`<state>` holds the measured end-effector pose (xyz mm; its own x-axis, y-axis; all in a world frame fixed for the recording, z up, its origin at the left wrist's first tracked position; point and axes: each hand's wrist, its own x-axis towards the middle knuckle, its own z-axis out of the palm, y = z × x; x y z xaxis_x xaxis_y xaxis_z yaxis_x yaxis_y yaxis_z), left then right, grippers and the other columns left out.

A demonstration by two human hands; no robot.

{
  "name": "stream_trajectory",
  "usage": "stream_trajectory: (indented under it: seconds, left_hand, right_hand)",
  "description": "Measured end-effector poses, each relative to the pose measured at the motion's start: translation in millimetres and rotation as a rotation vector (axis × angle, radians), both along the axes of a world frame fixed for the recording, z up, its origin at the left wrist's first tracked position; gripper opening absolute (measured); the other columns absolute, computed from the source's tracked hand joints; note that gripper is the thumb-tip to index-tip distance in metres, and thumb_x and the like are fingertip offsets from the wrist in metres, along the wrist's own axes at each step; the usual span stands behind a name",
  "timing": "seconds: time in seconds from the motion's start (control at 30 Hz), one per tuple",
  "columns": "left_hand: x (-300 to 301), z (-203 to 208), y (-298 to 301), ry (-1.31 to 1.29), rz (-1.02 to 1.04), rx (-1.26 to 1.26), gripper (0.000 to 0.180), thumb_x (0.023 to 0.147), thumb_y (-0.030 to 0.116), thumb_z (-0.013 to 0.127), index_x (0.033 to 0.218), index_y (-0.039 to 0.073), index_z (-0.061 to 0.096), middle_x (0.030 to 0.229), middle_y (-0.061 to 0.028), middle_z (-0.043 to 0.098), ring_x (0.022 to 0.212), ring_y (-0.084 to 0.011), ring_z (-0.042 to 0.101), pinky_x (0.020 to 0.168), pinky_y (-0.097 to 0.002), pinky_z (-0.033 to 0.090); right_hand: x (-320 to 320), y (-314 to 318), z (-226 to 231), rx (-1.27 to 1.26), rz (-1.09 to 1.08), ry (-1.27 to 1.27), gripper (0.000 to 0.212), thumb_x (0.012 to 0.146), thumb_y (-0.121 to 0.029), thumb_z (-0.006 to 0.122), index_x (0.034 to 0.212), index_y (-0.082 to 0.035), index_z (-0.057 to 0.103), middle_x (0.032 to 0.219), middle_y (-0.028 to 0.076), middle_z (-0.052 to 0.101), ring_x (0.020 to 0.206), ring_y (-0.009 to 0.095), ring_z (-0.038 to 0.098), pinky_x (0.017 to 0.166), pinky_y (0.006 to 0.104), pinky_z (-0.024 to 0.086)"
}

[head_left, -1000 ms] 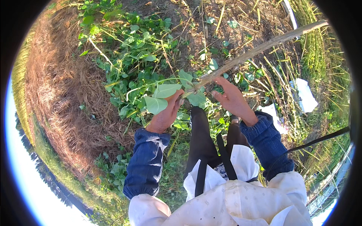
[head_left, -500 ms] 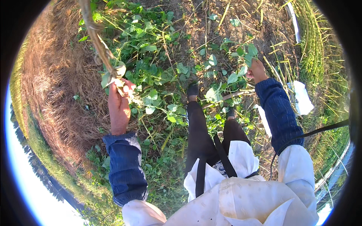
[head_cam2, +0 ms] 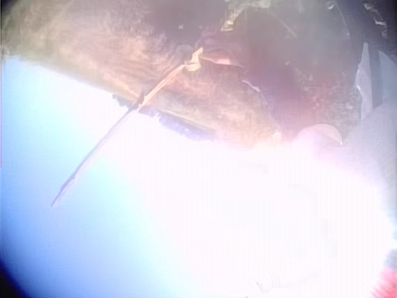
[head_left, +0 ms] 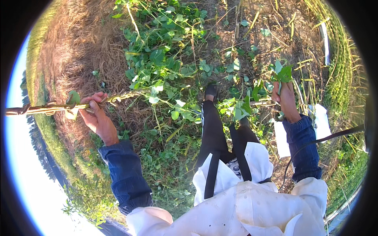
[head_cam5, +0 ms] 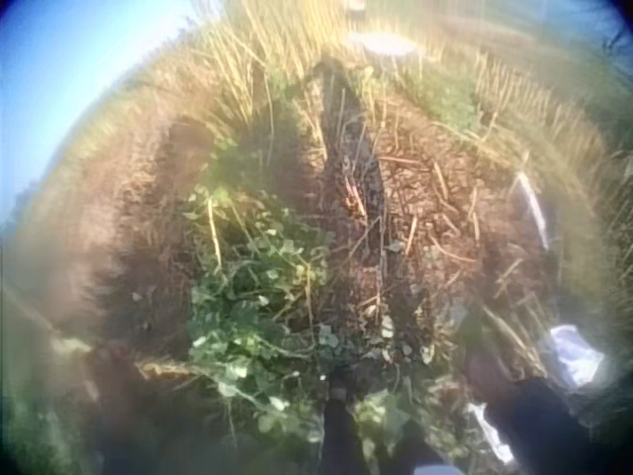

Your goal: The person harvests stalks from a field by hand and using a sickle, then gathers them into a bundle on the ground.

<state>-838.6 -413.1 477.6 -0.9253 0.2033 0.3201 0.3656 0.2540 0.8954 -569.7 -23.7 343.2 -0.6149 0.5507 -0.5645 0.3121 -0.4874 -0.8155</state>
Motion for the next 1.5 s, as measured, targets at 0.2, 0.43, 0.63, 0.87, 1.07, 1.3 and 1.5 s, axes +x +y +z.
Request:
stream_trajectory:
  seconds: [0.2,0.43,0.63,0.87,1.07,1.3,1.5]
  left_hand:
    - [60,48,-4,0.179,0.055,0.083,0.014,0.097,0.016,0.047,0.103,0.004,0.043,0.089,-0.0055,0.053,0.092,-0.0205,0.056,0.082,-0.0358,0.052]
    - [119,93,43,0.322,-0.183,-0.02,0.013,0.096,0.011,0.047,0.106,0.002,0.047,0.089,-0.0056,0.053,0.089,-0.0186,0.055,0.083,-0.0348,0.05]
    - [200,39,157,0.437,-0.476,-0.438,0.026,0.08,0.003,0.057,0.105,0.002,0.053,0.091,-0.0138,0.056,0.084,-0.032,0.056,0.069,-0.0395,0.047]
    - [271,-44,180,0.441,-0.636,-0.704,0.036,0.076,0.016,0.059,0.11,0.008,0.053,0.094,-0.0049,0.055,0.096,-0.0226,0.053,0.085,-0.0369,0.041]
    - [253,-61,138,0.373,-0.326,-0.35,0.04,0.074,0.004,0.06,0.113,0.004,0.049,0.107,-0.0145,0.051,0.103,-0.0304,0.051,0.088,-0.0447,0.04]
    - [165,-270,13,-0.413,0.348,-0.538,0.05,0.079,0.019,0.062,0.121,0.001,0.042,0.122,-0.0165,0.045,0.112,-0.0369,0.046,0.097,-0.0467,0.031]
    - [147,-272,20,-1.175,0.042,0.835,0.02,0.097,0.028,0.047,0.098,0.008,0.05,0.066,-0.0003,0.043,0.058,-0.0119,0.047,0.056,-0.0274,0.043]
  right_hand:
    - [13,18,22,0.149,0.269,0.017,0.02,0.098,-0.022,0.042,0.106,-0.004,0.047,0.083,0.004,0.054,0.074,0.013,0.057,0.063,0.0284,0.051]
    - [46,14,26,1.127,0.834,0.142,0.023,0.083,-0.014,0.064,0.099,0.001,0.055,0.098,0.015,0.061,0.084,0.033,0.061,0.07,0.0354,0.048]
    - [85,-85,218,1.509,0.823,0.736,0.028,0.074,-0.003,0.064,0.101,-0.001,0.057,0.103,0.014,0.059,0.101,0.033,0.06,0.081,0.0403,0.049]
    - [66,-60,200,1.904,1.32,-0.143,0.036,0.077,-0.021,0.065,0.107,-0.005,0.053,0.098,0.016,0.06,0.091,0.032,0.061,0.076,0.0425,0.05]
    - [79,-49,149,1.552,1.407,-0.369,0.019,0.086,-0.026,0.058,0.092,-0.009,0.051,0.063,0.011,0.059,0.056,0.033,0.06,0.05,0.0432,0.045]
    - [63,-77,185,1.331,1.362,-0.454,0.018,0.087,-0.025,0.058,0.082,-0.008,0.053,0.057,0.012,0.055,0.052,0.034,0.055,0.048,0.0437,0.039]
    - [46,-94,183,1.243,1.362,-0.609,0.016,0.088,-0.02,0.056,0.082,-0.005,0.053,0.053,0.016,0.049,0.049,0.037,0.05,0.048,0.0446,0.034]
